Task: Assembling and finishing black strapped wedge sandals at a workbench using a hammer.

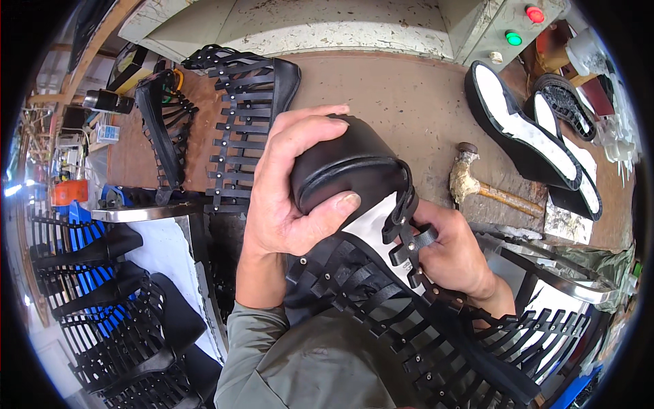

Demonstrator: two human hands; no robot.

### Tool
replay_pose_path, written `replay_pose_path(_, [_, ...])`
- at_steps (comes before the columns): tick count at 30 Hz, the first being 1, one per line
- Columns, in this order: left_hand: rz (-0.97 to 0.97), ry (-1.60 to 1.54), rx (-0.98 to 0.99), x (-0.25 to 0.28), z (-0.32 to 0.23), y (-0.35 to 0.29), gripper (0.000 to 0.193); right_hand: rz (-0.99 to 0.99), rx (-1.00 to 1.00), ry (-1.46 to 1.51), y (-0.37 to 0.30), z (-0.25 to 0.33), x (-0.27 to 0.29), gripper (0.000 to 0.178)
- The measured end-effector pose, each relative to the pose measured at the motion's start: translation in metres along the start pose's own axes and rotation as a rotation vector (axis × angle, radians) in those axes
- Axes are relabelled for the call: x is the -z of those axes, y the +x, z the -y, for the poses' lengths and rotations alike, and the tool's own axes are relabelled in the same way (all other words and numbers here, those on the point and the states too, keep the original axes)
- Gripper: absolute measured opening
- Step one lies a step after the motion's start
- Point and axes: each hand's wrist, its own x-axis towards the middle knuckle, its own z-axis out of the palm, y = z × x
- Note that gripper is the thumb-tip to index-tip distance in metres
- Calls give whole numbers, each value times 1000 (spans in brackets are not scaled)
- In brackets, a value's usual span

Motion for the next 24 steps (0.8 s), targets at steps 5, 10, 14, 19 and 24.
replay_pose_path(5, [-20, -37, 22, -2, -1, 1, 60, 36, -88, -27, 4, 15, 4, 11])
replay_pose_path(10, [60, 67, -30, 4, -4, 6, 61, 24, -81, -120, 5, 18, 3, 6])
replay_pose_path(14, [93, 87, -63, 3, -5, 9, 62, -2, -83, -141, 4, 18, 4, 7])
replay_pose_path(19, [118, 61, 22, 1, -10, 9, 67, -21, -104, -127, 5, 15, 6, 11])
replay_pose_path(24, [50, -36, 52, 1, -14, 5, 62, -13, -90, -130, 3, 14, 4, 17])
